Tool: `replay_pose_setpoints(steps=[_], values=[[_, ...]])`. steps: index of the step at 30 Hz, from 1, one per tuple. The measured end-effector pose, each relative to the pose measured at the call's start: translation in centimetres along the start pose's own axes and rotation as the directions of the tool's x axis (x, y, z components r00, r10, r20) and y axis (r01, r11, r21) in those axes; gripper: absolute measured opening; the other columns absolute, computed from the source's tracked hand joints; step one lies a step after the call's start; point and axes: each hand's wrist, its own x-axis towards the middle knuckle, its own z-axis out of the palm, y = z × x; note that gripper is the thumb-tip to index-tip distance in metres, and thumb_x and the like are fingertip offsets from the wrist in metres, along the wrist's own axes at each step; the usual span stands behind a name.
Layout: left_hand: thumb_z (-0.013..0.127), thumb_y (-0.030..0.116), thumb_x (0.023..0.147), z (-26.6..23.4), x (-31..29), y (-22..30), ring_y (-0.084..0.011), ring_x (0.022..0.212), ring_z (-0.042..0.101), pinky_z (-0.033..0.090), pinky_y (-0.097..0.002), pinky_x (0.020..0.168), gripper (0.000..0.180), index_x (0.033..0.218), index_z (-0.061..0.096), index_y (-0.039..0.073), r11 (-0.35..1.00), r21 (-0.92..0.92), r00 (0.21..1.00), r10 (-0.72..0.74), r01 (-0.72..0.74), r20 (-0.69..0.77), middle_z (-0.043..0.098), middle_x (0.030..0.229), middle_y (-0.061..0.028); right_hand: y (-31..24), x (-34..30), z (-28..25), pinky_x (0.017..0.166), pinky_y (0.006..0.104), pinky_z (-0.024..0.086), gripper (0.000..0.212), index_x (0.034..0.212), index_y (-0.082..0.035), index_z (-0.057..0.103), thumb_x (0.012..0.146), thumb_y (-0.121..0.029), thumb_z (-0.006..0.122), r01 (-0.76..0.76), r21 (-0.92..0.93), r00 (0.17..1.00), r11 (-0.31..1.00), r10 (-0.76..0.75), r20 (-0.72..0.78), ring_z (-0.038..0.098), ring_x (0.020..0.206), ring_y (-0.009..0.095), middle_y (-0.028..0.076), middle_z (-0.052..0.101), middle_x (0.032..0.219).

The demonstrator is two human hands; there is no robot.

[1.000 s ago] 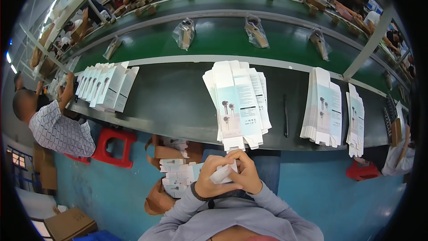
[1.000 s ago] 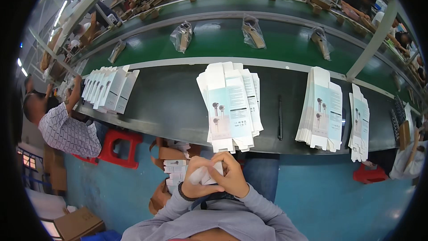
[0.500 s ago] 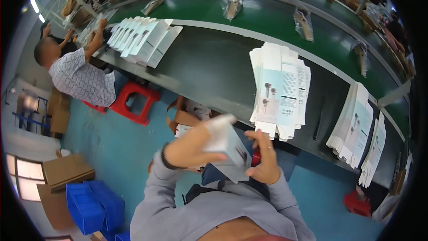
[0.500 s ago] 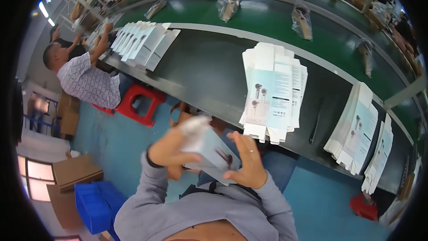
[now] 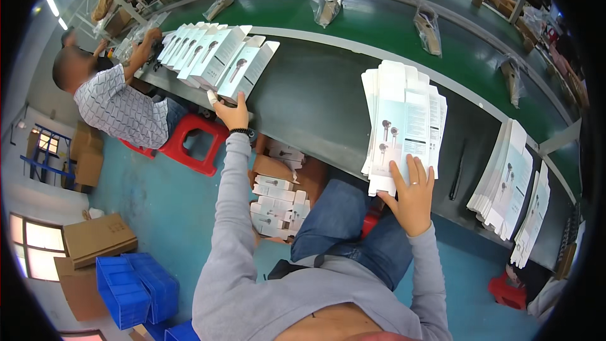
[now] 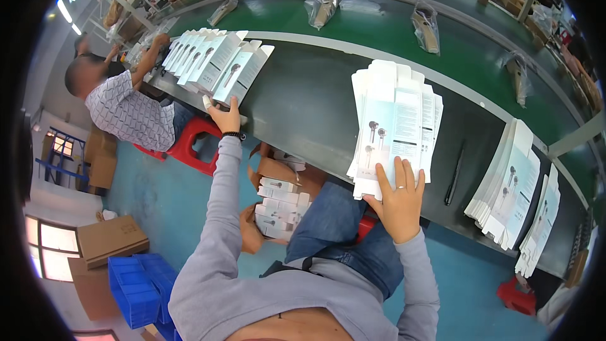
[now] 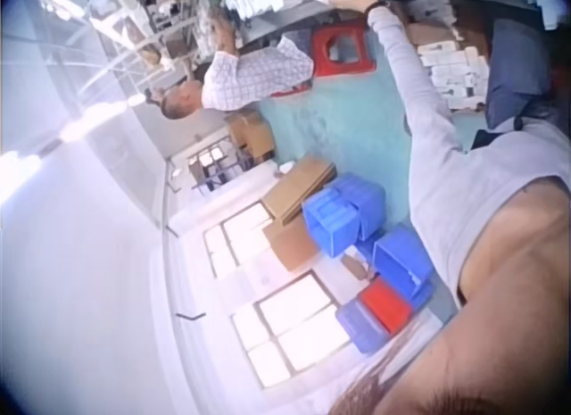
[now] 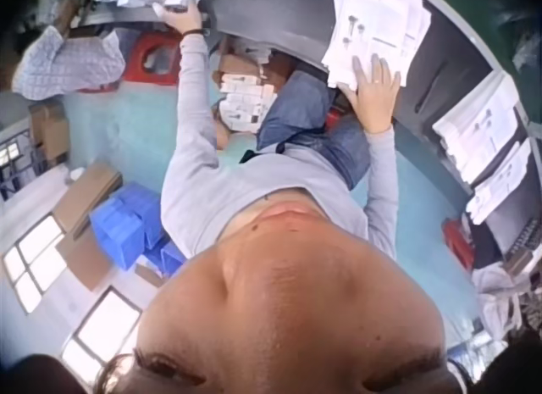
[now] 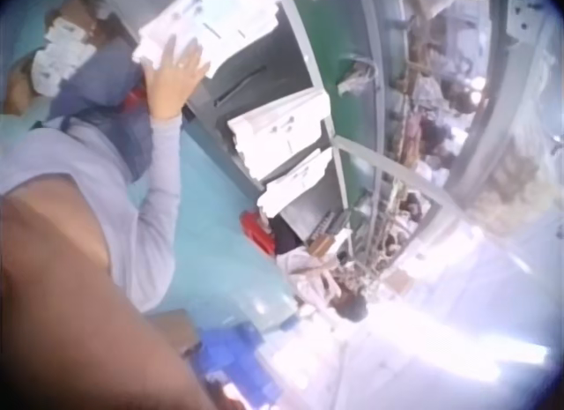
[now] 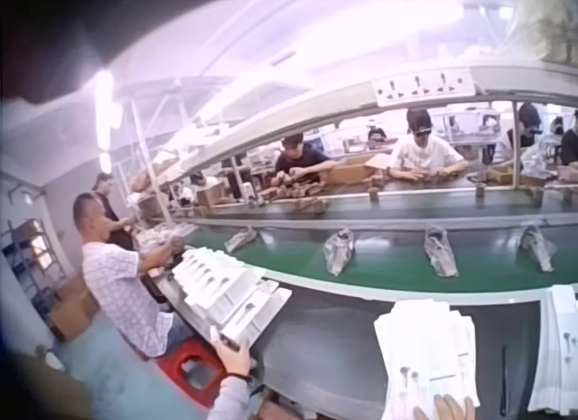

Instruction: Folding and assembling cardboard product boxes at an assembly line.

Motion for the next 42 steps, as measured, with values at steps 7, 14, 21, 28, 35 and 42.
replay_pose_setpoints(steps=[7,14,21,28,35,42], values=[[0.076,0.025,0.065,0.1,-3.1,6.0,-0.0321,0.112,0.035,0.034,-0.0408,0.090,0.094,0.135,0.018,-0.001,0.979,0.200,0.999,0.036,-0.034,-0.010,0.026,0.129,-0.0221,0.6,-1.9,-2.0,0.092,0.0469,0.033,0.057,0.117,-0.008,0.053,0.064,-0.021,0.072,0.118,0.079,0.989,0.990,-0.124,0.081,0.041,0.114,0.036,0.020,0.043,0.124],[0.078,0.040,0.059,-2.4,-9.9,23.1,-0.0386,0.130,0.019,0.013,-0.0584,0.101,0.089,0.132,0.031,0.022,0.747,-0.428,0.591,0.665,-0.509,0.457,0.022,0.139,-0.0216,0.3,-1.7,-8.0,0.067,0.0386,0.051,0.024,0.094,0.003,0.062,0.077,-0.014,0.063,0.234,0.215,0.920,0.948,-0.145,-0.365,0.062,0.080,0.035,0.017,0.063,0.091],[0.075,0.040,0.056,-2.4,-10.9,29.8,-0.0381,0.126,0.029,0.015,-0.0644,0.096,0.068,0.116,0.045,0.038,0.546,-0.549,0.199,0.800,-0.633,0.566,0.030,0.136,-0.0159,-3.5,-4.2,-5.4,0.049,0.0254,0.040,0.039,0.063,0.005,0.054,0.088,-0.025,0.052,0.238,0.939,0.934,0.249,0.206,-0.292,0.055,0.052,0.023,0.019,0.062,0.074],[0.075,0.030,0.055,-4.7,-9.9,30.4,-0.0309,0.098,0.054,0.040,-0.0482,0.087,0.056,0.107,0.054,0.024,0.631,-0.497,0.121,0.682,-0.596,0.721,0.052,0.111,-0.0148,-3.0,-3.0,-6.7,0.050,0.0265,0.045,0.008,0.077,0.002,0.061,0.079,-0.004,0.057,0.061,0.614,0.929,0.787,0.180,-0.324,0.060,0.052,0.019,0.009,0.061,0.060],[0.071,0.014,0.064,-5.8,-10.9,28.6,-0.0224,0.048,0.057,0.044,-0.0278,0.045,0.058,0.118,0.053,0.005,0.798,-0.376,0.440,0.582,-0.471,0.684,0.062,0.066,-0.0075,-3.8,-4.4,-3.8,0.074,0.0318,0.048,0.044,0.114,0.006,0.045,0.084,-0.023,0.059,0.058,0.910,0.899,0.411,0.375,-0.226,0.061,0.081,0.021,0.017,0.061,0.090],[0.073,0.023,0.063,-6.1,-15.1,30.2,-0.0338,0.103,0.043,0.035,-0.0431,0.086,0.060,0.116,0.050,0.006,0.849,-0.418,0.347,0.518,-0.324,0.782,0.038,0.132,-0.0210,-8.9,-3.7,-1.0,0.092,0.0349,0.037,0.081,0.126,0.006,0.034,0.071,-0.038,0.074,0.043,0.995,0.948,-0.087,0.317,-0.014,0.044,0.113,0.023,0.015,0.043,0.124]])
